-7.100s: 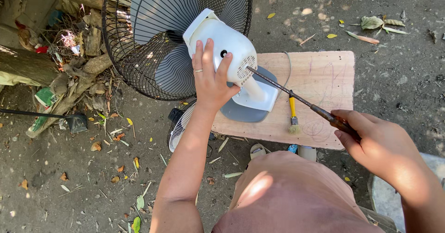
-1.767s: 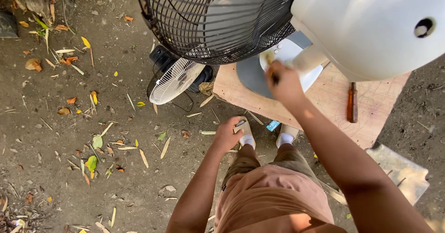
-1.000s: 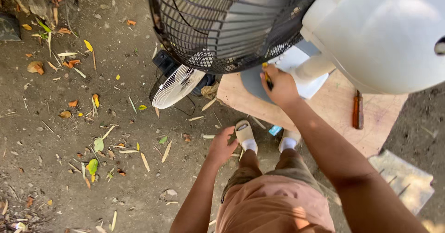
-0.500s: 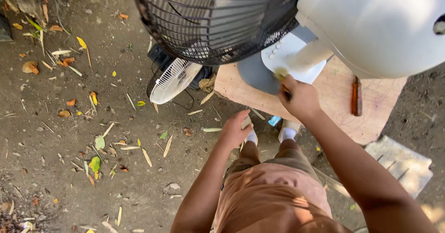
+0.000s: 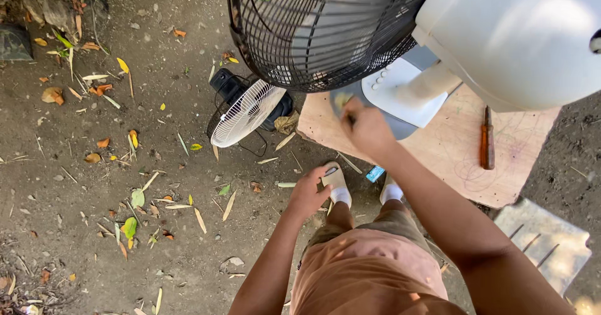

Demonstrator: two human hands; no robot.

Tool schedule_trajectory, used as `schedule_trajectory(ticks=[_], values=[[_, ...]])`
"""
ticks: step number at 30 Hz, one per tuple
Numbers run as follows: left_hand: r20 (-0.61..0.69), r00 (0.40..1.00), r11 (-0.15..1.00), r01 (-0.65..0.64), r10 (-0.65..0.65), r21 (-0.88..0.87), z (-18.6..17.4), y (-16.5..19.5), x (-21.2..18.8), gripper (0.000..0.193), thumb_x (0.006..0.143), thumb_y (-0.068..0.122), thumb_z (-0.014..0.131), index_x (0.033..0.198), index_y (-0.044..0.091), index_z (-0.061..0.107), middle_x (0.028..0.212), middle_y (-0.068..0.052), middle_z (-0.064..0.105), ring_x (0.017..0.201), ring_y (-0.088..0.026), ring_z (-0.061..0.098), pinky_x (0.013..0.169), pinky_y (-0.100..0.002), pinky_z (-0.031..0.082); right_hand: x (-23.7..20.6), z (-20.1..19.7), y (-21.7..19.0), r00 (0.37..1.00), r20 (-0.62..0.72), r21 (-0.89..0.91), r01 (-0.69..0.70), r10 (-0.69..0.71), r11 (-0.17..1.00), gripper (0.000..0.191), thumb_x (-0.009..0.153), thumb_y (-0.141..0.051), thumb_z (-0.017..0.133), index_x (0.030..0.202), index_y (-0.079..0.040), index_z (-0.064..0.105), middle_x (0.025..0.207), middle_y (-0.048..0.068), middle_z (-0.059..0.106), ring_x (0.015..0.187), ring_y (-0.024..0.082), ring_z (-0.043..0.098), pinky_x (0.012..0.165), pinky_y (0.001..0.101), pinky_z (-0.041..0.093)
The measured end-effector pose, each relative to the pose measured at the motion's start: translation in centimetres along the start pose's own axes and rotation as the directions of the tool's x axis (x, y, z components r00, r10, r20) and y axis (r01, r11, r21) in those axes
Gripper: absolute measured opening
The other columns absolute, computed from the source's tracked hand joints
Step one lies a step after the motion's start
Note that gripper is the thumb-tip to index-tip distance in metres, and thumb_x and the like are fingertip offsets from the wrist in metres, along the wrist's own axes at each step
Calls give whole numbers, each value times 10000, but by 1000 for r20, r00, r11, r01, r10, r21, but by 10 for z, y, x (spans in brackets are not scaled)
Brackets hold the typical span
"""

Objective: The person services electric fans on a wooden board on the ground. They insert a long metal rod into the rear vents of a white fan housing, brush the housing with a brush, reposition the fans, work the rod into the vents of a black fan, and remove and reattach the front guard and blades of the black fan.

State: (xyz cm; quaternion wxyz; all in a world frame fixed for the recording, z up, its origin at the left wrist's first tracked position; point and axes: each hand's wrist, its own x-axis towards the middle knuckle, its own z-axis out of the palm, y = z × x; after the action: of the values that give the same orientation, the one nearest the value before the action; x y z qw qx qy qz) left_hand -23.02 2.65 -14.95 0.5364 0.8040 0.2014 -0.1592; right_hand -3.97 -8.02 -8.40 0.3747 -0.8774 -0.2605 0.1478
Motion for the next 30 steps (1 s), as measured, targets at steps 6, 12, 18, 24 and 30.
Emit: schedule_trajectory(ticks=[6, 12, 18, 24, 30], values=[[-22, 999, 997, 28, -27, 69, -2, -10, -10, 526, 858, 179, 756, 1346, 99, 576, 1264, -166, 681, 1128, -320, 691, 909, -405, 560, 28, -7, 13, 968, -228, -254, -160, 102, 954, 101, 954, -157, 623, 949, -85, 693, 904, 207, 705, 882, 413, 698, 779, 512, 557], [-40, 999, 998, -29, 32, 64, -2, -16, -13, 535, 868, 202, 760, 1353, 90, 564, 1271, -169, 682, 1141, -312, 689, 904, -412, 567, 35, -4, 14, 985, 170, -200, 24, 10, 979, 168, 882, -196, 631, 932, -73, 734, 922, 174, 728, 901, 377, 681, 822, 491, 536], [-62, 994, 995, 95, -95, 7, 0, -34, -27, 555, 857, 195, 750, 1370, 91, 567, 1278, -147, 695, 1133, -297, 701, 922, -403, 567, 54, 5, 20, 972, -214, -330, -164, 95, 930, 326, 931, -290, 648, 1022, 12, 732, 1044, 230, 723, 1025, 406, 667, 866, 462, 529], [-33, 988, 988, 154, -154, 0, 0, -51, -32, 575, 868, 210, 730, 1402, 111, 543, 1317, -132, 673, 1156, -282, 684, 914, -395, 564, 47, 7, 23, 882, -409, 58, -230, 233, 972, 243, 914, -189, 608, 1029, 9, 689, 949, 242, 720, 928, 429, 680, 811, 527, 527], [-33, 989, 989, 145, -145, 0, 8, -55, -27, 551, 876, 197, 727, 1392, 107, 555, 1306, -136, 690, 1168, -263, 681, 900, -391, 565, 14, 32, -6, 999, -10, -4, -42, 42, 999, 195, 902, -171, 631, 970, 12, 643, 816, 270, 679, 775, 472, 657, 696, 535, 508]])
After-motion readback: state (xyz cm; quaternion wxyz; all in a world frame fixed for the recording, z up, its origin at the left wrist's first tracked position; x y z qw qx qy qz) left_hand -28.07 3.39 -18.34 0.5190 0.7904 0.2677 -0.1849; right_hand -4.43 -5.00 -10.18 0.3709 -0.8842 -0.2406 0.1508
